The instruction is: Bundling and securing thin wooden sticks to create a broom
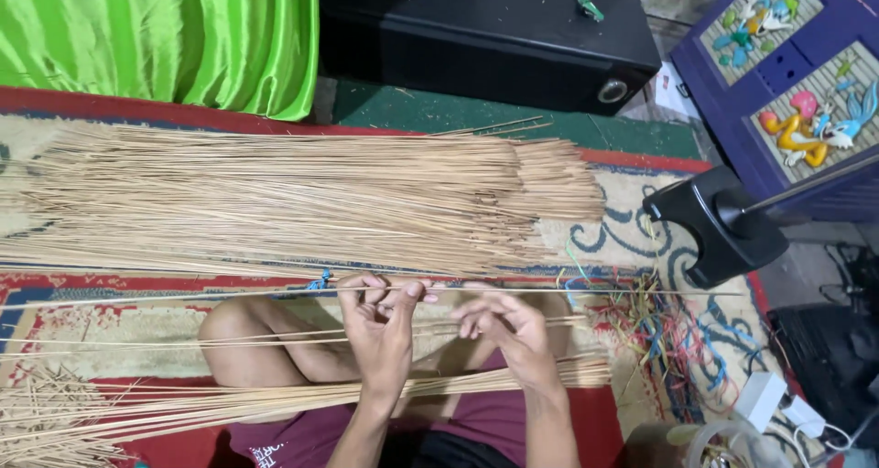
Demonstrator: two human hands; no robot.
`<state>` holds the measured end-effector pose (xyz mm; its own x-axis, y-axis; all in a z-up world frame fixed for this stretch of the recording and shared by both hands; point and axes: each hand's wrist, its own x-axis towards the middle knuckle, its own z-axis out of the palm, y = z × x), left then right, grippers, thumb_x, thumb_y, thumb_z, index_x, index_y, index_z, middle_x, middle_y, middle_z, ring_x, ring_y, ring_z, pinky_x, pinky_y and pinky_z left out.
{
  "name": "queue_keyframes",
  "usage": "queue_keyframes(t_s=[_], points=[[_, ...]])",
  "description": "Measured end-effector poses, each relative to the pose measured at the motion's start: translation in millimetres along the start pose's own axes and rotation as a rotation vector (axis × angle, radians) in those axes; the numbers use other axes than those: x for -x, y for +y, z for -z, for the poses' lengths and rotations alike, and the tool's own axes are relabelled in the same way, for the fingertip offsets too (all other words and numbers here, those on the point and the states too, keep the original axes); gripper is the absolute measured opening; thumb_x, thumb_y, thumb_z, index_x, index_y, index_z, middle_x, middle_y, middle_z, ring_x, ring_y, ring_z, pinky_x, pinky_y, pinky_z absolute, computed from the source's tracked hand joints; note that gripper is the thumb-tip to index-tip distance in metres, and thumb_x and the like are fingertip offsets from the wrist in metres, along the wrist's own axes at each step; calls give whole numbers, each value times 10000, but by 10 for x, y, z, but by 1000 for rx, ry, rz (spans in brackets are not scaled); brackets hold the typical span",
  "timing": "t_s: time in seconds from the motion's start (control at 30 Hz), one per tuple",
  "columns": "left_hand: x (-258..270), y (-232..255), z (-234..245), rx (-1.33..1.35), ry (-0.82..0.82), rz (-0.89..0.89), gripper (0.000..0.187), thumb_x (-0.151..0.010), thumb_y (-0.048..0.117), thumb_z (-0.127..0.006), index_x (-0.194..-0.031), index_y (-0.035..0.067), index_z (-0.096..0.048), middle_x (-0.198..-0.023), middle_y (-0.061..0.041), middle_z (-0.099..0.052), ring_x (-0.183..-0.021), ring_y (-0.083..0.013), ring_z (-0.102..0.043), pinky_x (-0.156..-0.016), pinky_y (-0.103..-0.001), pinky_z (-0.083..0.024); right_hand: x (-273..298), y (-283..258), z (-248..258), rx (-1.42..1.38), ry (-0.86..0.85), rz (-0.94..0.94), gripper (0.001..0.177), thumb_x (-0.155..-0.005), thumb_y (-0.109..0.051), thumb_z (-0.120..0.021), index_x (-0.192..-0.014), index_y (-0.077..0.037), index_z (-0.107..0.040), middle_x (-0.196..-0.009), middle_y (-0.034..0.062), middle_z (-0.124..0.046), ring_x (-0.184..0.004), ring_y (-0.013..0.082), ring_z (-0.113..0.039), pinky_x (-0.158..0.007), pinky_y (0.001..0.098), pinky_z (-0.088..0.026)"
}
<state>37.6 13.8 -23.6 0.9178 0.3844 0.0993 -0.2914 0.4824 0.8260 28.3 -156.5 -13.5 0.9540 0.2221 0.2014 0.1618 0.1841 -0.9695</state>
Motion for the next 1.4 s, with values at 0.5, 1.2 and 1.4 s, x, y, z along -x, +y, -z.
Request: queue_keyframes(t_s=[0.5, 1.2, 1.4], points=[[100, 63, -74, -131, -57, -49, 302, -966, 124, -709, -1095, 107, -436, -859, -72, -623, -818, -192, -740, -765, -278, -577, -51, 30, -284, -42, 218, 165, 309, -1036, -231, -625, -1059, 71, -688, -825, 226, -758, -726, 267, -726, -642, 315, -576], [144, 267, -276, -62, -229, -238, 253, -982, -8, -664, -1108, 90, -467, -1000, -169, -645, -967, -265, -730, -862, -322, -613, -80, -230, -200, 61, 392, 172, 292, -990, -228, -675, -1000, 60, -723, -772, 156, -747, -659, 191, -712, -609, 256, -582], [336, 108, -258, -55, -213, -345, 253, -928, -83, -687, -1063, 41, -513, -952, -186, -690, -919, -292, -766, -870, -353, -667, 37, -87, -250, -58, 486, 290, 139, -967, -85, -687, -946, 51, -669, -887, 180, -698, -620, 237, -668, -565, 314, -595]])
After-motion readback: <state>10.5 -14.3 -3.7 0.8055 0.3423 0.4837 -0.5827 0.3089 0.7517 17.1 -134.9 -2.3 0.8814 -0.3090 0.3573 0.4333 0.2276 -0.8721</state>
